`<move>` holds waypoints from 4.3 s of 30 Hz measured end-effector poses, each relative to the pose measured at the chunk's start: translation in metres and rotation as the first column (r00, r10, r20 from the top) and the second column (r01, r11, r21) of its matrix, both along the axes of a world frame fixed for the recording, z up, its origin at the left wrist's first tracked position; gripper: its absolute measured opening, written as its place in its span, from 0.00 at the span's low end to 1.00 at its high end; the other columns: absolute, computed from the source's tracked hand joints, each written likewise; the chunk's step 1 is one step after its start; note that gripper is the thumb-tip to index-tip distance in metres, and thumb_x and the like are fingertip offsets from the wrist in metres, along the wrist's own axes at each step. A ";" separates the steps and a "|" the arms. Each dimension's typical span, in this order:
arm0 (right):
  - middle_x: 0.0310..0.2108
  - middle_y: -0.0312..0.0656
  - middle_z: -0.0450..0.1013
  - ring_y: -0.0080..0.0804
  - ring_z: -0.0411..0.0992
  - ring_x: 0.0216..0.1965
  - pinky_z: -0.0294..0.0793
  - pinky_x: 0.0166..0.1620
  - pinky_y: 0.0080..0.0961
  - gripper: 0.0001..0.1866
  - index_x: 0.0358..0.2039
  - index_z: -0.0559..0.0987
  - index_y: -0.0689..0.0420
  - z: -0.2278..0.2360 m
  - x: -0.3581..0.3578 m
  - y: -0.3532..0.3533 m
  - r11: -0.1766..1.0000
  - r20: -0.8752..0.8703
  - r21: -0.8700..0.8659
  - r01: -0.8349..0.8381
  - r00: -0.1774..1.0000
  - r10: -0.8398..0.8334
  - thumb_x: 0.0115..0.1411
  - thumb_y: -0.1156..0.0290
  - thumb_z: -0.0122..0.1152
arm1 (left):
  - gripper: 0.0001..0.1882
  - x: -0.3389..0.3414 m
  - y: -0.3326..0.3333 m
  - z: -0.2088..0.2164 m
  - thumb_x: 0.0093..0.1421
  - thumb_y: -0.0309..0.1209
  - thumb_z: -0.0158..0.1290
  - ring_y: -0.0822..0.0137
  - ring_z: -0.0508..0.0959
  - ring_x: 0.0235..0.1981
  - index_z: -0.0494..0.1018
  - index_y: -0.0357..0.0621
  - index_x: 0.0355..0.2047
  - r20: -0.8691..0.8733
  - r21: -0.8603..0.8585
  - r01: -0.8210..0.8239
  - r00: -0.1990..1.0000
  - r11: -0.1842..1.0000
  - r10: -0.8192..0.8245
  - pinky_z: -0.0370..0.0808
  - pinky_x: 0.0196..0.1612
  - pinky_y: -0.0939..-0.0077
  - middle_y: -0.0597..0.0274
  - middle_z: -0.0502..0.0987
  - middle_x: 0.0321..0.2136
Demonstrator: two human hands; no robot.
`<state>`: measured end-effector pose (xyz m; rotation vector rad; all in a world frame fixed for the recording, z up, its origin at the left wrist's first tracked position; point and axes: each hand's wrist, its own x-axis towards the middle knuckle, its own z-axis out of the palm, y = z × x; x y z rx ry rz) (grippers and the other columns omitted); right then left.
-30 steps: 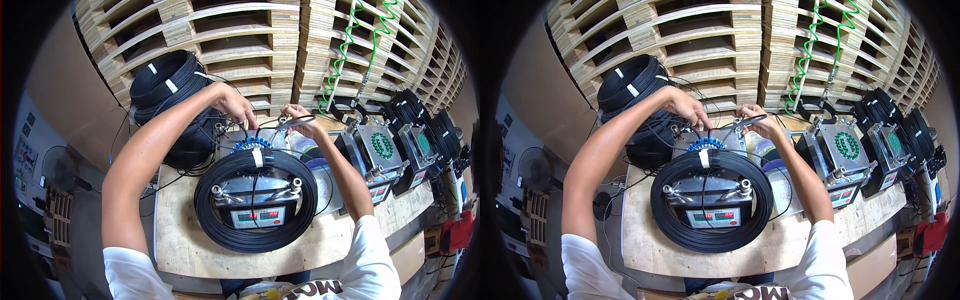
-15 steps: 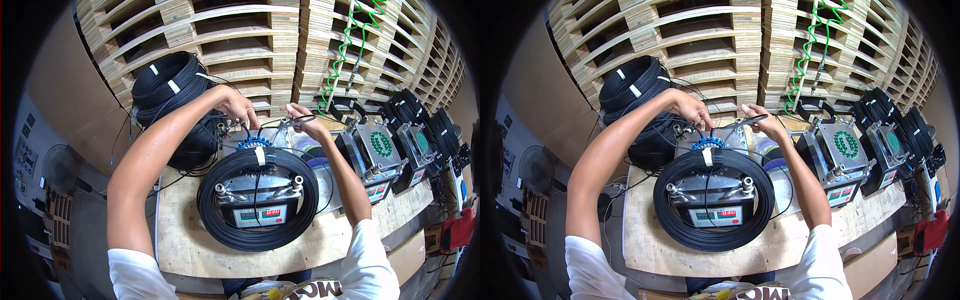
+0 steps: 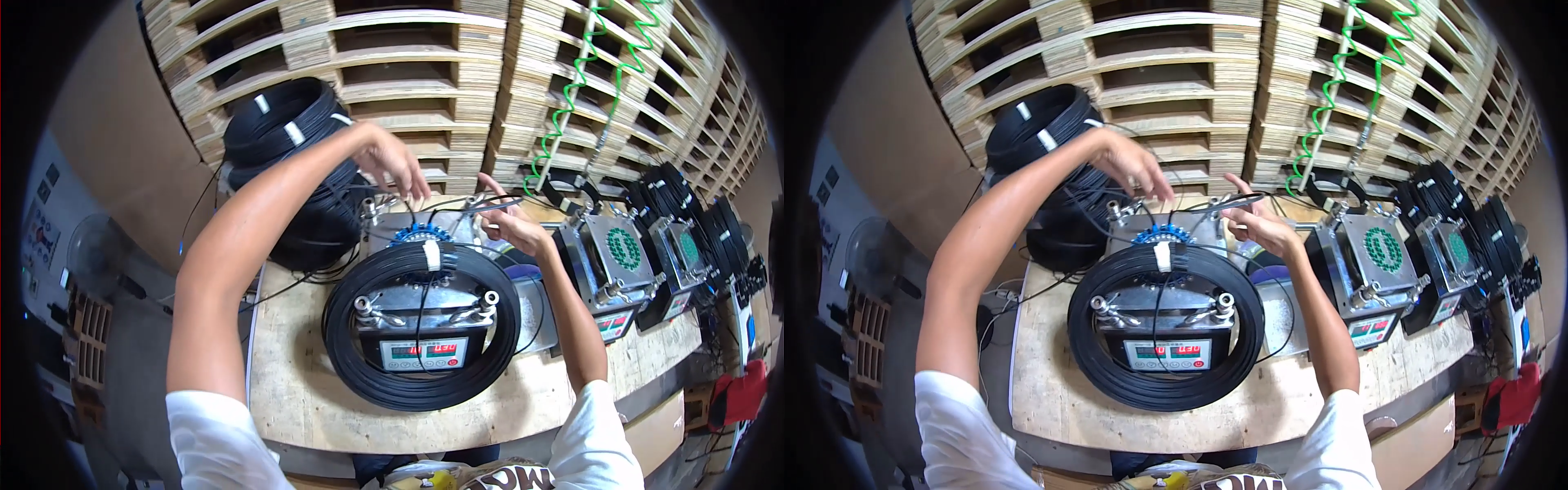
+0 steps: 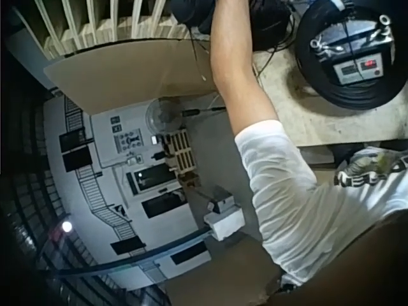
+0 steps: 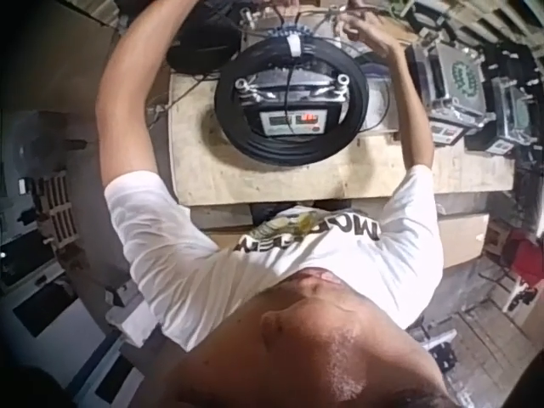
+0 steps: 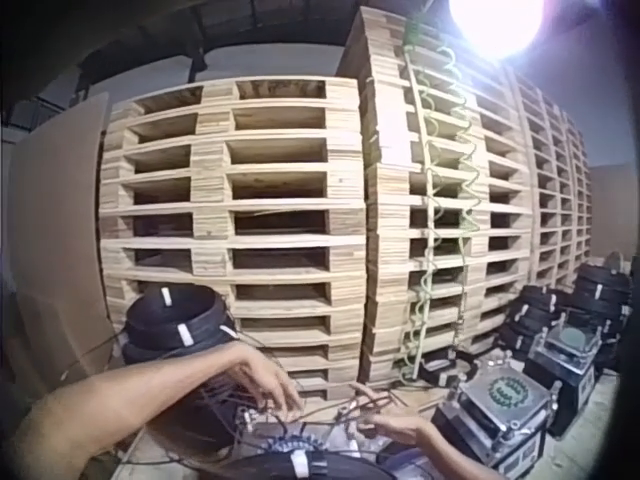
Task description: Connecting fiber-optic cable connectors to a circular testing fixture at a workbench.
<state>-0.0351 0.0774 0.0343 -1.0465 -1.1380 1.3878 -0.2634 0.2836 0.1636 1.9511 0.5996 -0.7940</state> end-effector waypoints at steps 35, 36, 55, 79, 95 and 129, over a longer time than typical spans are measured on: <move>0.48 0.41 0.64 0.25 0.67 0.34 0.68 0.33 0.26 0.56 0.76 0.44 0.41 0.008 -0.034 0.000 0.991 0.228 -0.027 0.131 0.966 -0.122 0.57 0.70 0.74 | 0.15 -0.104 -0.035 -0.182 0.70 0.36 0.54 0.66 0.80 0.43 0.72 0.45 0.54 0.363 -0.904 -0.344 -0.301 0.255 0.882 0.78 0.48 0.74 0.53 0.80 0.49; 0.47 0.41 0.64 0.25 0.67 0.34 0.68 0.32 0.26 0.56 0.76 0.44 0.41 0.011 -0.040 0.001 0.992 0.192 -0.051 0.119 0.976 -0.107 0.57 0.69 0.74 | 0.16 -0.110 -0.032 -0.187 0.70 0.36 0.54 0.67 0.80 0.43 0.72 0.45 0.54 0.418 -0.887 -0.341 -0.310 0.310 0.854 0.78 0.48 0.74 0.53 0.81 0.48; 0.44 0.39 0.65 0.26 0.65 0.34 0.66 0.32 0.26 0.57 0.76 0.43 0.44 -0.001 -0.031 0.000 0.986 0.263 0.028 0.166 0.950 -0.168 0.57 0.64 0.75 | 0.25 -0.115 -0.071 -0.143 0.72 0.34 0.50 0.73 0.77 0.45 0.64 0.52 0.68 0.753 -0.486 -0.745 -0.092 0.457 0.652 0.73 0.42 0.77 0.59 0.75 0.58; 0.31 0.43 0.60 0.39 0.63 0.35 0.62 0.43 0.35 0.19 0.46 0.84 0.54 -0.003 -0.161 -0.179 0.613 0.560 0.773 0.163 0.278 -0.781 0.52 0.76 0.62 | 0.14 -0.184 -0.255 -0.148 0.68 0.35 0.56 0.47 0.63 0.69 0.72 0.36 0.30 0.999 0.051 -0.785 0.041 0.617 -0.030 0.59 0.68 0.60 0.45 0.64 0.68; 0.33 0.43 0.60 0.40 0.63 0.38 0.62 0.44 0.35 0.26 0.50 0.82 0.50 -0.011 -0.155 -0.180 0.633 0.592 0.764 0.125 0.253 -0.765 0.48 0.78 0.63 | 0.14 -0.199 -0.288 -0.128 0.61 0.31 0.62 0.55 0.74 0.42 0.75 0.42 0.45 0.944 0.329 -0.911 0.319 0.247 -0.080 0.69 0.48 0.59 0.56 0.73 0.44; 0.29 0.44 0.72 0.28 0.69 0.26 0.69 0.31 0.25 0.04 0.36 0.75 0.65 -0.018 -0.154 -0.197 0.598 0.322 0.630 0.495 0.535 -0.781 0.62 0.81 0.62 | 0.10 -0.190 -0.272 -0.145 0.70 0.30 0.54 0.75 0.68 0.23 0.72 0.34 0.35 0.990 0.058 -0.916 0.103 0.396 0.094 0.66 0.27 0.76 0.63 0.73 0.22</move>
